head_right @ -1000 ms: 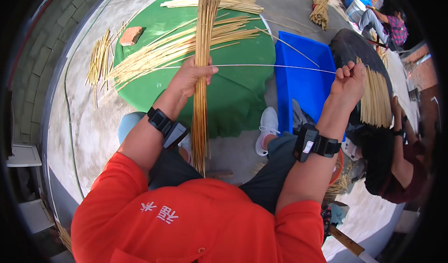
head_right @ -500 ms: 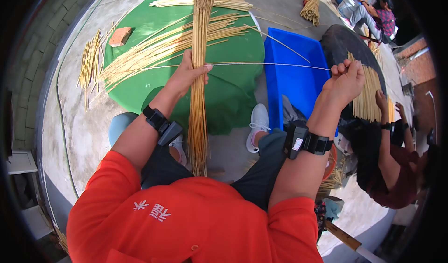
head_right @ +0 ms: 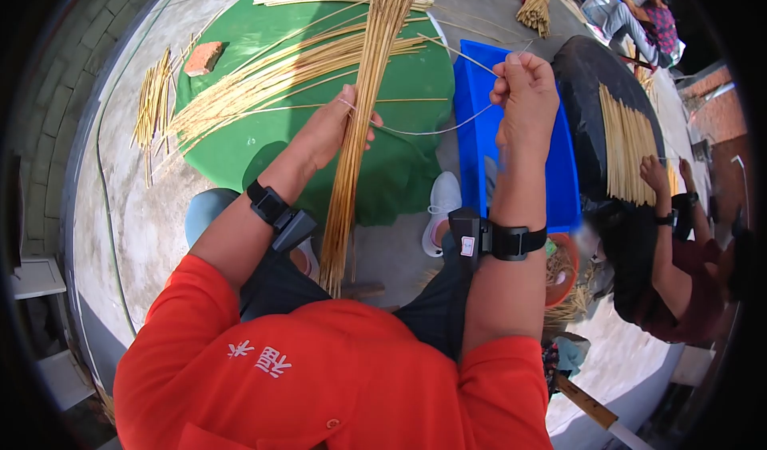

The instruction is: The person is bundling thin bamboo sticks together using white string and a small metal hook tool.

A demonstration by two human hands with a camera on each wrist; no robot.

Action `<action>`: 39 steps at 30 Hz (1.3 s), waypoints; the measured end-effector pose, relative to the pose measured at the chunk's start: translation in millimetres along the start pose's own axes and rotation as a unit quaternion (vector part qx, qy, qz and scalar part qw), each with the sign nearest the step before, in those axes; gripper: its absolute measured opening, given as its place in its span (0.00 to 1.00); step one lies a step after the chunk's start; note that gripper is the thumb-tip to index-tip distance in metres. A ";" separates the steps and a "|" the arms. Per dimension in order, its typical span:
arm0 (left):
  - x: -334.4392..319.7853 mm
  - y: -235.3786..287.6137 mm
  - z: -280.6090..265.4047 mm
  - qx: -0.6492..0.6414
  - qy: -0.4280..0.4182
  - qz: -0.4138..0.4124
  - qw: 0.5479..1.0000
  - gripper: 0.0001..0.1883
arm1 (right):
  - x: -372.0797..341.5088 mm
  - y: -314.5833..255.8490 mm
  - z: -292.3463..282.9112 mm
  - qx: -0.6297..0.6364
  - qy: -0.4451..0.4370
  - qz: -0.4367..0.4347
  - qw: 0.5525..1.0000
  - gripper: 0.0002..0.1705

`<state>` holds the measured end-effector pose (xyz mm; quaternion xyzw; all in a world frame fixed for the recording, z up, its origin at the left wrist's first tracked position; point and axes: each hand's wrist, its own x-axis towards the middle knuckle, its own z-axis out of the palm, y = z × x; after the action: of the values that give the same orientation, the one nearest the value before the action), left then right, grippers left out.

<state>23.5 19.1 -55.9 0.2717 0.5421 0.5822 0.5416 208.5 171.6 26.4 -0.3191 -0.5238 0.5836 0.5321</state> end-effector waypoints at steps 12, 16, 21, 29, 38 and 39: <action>-10.0 21.2 2.8 -0.066 -0.063 0.020 0.996 0.32 | -52.5 46.2 60.0 -0.268 -0.248 -0.026 0.930 0.05; -12.6 21.8 7.4 -0.039 -0.092 0.036 0.994 0.34 | -48.0 52.0 66.1 -0.173 -0.220 -0.096 0.955 0.06; -17.3 21.1 10.4 -0.005 -0.113 0.077 0.991 0.38 | -49.8 46.9 69.6 -0.086 -0.252 0.008 0.964 0.06; -20.3 22.1 6.0 0.015 -0.147 0.081 0.986 0.44 | -51.2 53.1 72.1 -0.084 -0.217 0.002 0.973 0.06; -21.6 24.7 18.1 0.017 -0.138 0.139 0.980 0.50 | -51.6 51.2 69.8 -0.094 -0.198 -0.004 0.976 0.08; -22.0 25.4 18.7 0.017 -0.140 0.138 0.980 0.50 | -51.7 50.1 69.3 -0.094 -0.195 -0.010 0.976 0.08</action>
<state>37.7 9.5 -21.5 0.4318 0.4282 0.5981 0.5220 141.6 109.2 -13.6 -0.2425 -0.6735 0.5773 0.3928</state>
